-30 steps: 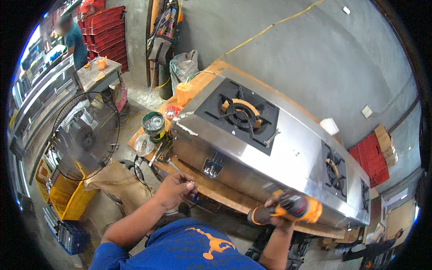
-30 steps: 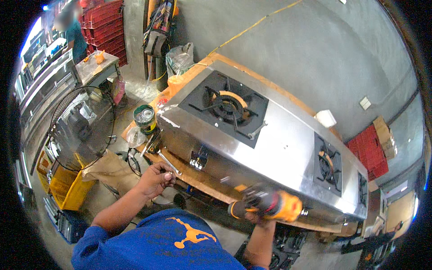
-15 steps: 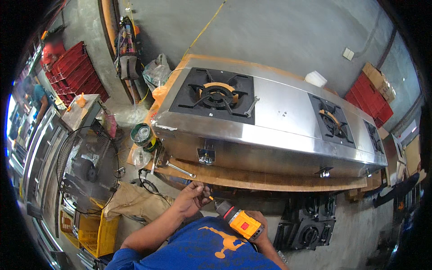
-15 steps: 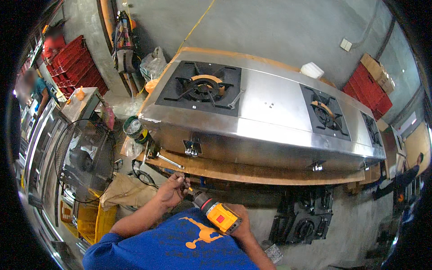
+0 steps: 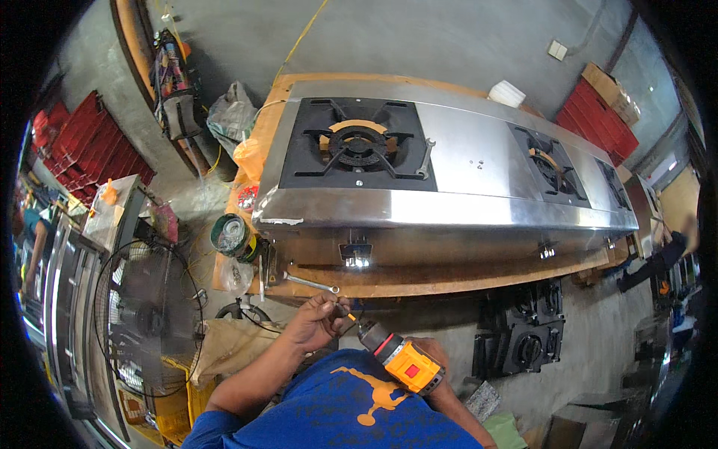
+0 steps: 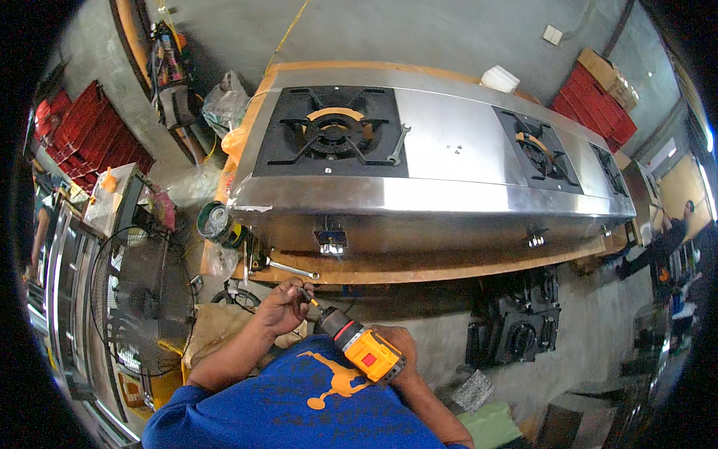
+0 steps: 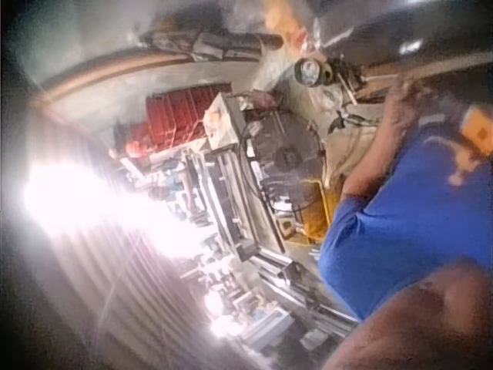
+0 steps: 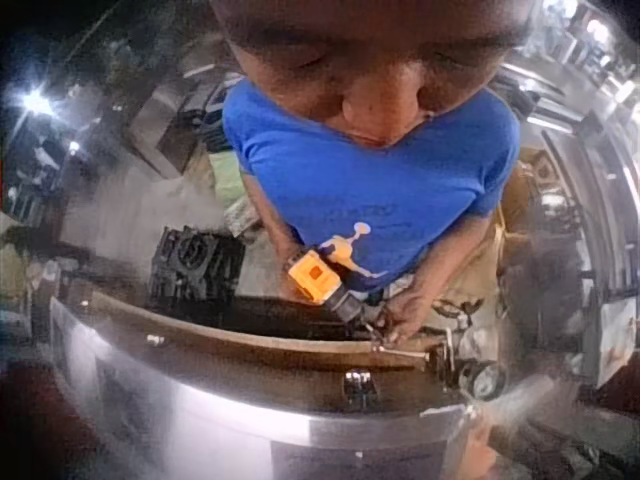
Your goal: The person installs a metal control panel onto a stainless steel gas cooktop using a cordless drill and screws. They align the panel, drive screws into place, and test the knob operation.
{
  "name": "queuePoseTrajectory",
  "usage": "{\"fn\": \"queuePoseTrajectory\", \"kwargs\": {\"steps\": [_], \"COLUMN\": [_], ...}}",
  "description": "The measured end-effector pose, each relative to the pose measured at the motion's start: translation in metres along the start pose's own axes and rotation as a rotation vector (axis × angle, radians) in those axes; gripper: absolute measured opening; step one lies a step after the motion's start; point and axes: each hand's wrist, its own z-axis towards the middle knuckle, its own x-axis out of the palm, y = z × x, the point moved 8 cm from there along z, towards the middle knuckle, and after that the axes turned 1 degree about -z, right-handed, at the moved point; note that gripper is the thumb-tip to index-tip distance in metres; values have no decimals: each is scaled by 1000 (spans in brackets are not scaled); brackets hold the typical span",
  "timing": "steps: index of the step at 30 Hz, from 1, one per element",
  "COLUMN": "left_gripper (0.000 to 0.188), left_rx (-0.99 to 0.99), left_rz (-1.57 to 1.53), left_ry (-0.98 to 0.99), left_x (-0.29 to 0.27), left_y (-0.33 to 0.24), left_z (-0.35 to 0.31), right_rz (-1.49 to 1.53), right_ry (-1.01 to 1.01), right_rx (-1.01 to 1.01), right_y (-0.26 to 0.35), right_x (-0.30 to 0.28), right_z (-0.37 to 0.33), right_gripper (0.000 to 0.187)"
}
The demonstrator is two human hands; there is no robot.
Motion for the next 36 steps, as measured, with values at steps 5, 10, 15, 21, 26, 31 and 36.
{"fn": "queuePoseTrajectory", "kwargs": {"steps": [5, 10, 15, 21, 26, 31, 36], "left_gripper": [13, 13, 14, 15, 14, 13, 13], "left_rx": [-99, -133, -295, -427, -416, -394, -282], "left_rz": [-49, -53, 62, 62, 112, 109, 262], "left_ry": [14, 66, 18, -47, -215, -253, -302], "left_x": [-11, -15, -36, -66, -97, -108, -109], "left_y": [-7, -16, -17, 10, 29, 30, 22], "left_z": [9, 19, 28, 50, 72, 89, 97], "right_rz": [16, -1, -21, 261, 127, 3, 47], "right_ry": [-175, -92, -232, -101, -220, -381, -470], "right_rx": [-72, 105, -54, 11, 158, 70, 34], "right_y": [21, 32, 60, 27, -8, -14, -14], "right_x": [3, 17, -3, 42, 94, 107, 113], "right_z": [1, 9, 10, 5, -1, 11, 24], "right_gripper": [44, 45, 59, 79, 65, 64, 64]}}
